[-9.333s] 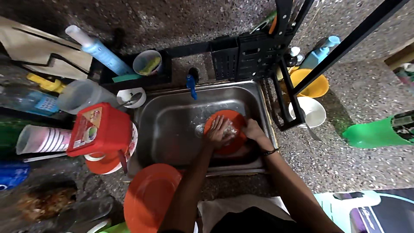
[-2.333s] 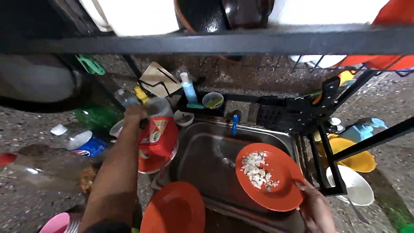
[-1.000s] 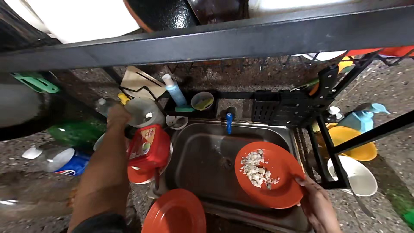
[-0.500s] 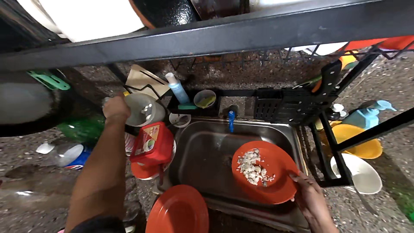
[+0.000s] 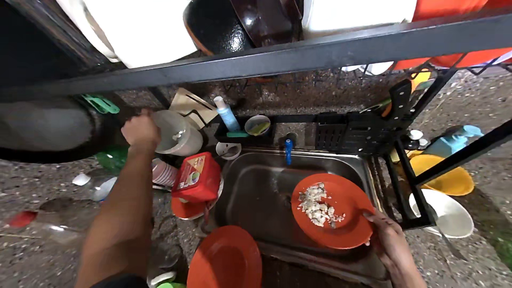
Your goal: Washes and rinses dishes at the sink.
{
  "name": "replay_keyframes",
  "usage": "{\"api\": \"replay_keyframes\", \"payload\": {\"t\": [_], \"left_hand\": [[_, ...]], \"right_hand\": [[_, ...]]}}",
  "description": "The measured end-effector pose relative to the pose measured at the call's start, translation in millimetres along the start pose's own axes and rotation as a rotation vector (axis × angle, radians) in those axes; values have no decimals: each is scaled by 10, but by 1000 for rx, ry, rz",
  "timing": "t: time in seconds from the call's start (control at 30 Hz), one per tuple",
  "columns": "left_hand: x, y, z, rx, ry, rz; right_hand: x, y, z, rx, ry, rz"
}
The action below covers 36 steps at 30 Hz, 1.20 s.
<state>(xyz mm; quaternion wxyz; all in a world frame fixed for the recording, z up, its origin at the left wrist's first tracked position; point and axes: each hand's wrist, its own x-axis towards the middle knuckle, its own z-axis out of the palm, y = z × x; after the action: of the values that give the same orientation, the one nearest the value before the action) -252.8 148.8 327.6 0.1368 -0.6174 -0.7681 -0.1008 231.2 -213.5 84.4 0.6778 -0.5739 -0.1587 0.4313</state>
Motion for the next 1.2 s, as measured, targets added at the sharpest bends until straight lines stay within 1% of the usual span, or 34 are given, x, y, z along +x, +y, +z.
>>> {"api": "replay_keyframes", "payload": {"t": [0.17, 0.3, 0.4, 0.47, 0.5, 0.53, 0.57, 0.63, 0.7, 0.73, 0.77, 0.8, 0.87, 0.93, 1.0, 1.07, 1.13, 1.2], "left_hand": [[-128, -9, -244, -72, 43, -63], [-341, -13, -485, -141, 98, -82], [-481, -238, -566, -197, 133, -13], [-536, -456, -520, -229, 187, 54], [-682, -392, -603, -268, 160, 27], [-914, -211, -783, -331, 85, -38], [-1127, -91, -910, -391, 56, -51], [-1426, -38, -941, -449, 116, 16], [-1609, -87, -808, -358, 240, 116], [-1728, -45, -753, -306, 292, 132], [-1892, 66, -744, -266, 308, 132], [-2089, 264, -799, -249, 303, 137], [-2367, 590, -822, -214, 273, 155], [-2512, 814, -745, -221, 206, 189], [-2586, 1010, -570, -251, 129, 228], [-2661, 1191, -309, -340, 43, 263], [-2769, 1391, -70, -427, -118, 256], [-2894, 1606, 115, -461, -313, 251]], "right_hand": [[24, -47, -11, 30, -13, -12], [3, -126, 29, 51, 39, -49], [-70, -224, 53, 105, 55, -56], [-89, -294, 27, 118, 7, -26], [-86, -318, 0, 109, -27, -8], [-83, -340, -20, 98, -50, 5], [-78, -355, -32, 86, -65, 9], [-79, -389, -46, 43, -85, -6], [-67, -437, -67, -11, -95, -28], [-58, -470, -81, -30, -96, -41], [-50, -520, -91, -43, -94, -57], [-46, -590, -94, -57, -90, -75], [-48, -768, -87, -75, -81, -108], [-58, -958, -84, -79, -84, -152], [-68, -1164, -98, -99, -96, -206], [-82, -1372, -83, -168, -83, -280], [-90, -1555, -17, -298, -52, -371], [-64, -1681, 78, -478, -62, -484]]}}
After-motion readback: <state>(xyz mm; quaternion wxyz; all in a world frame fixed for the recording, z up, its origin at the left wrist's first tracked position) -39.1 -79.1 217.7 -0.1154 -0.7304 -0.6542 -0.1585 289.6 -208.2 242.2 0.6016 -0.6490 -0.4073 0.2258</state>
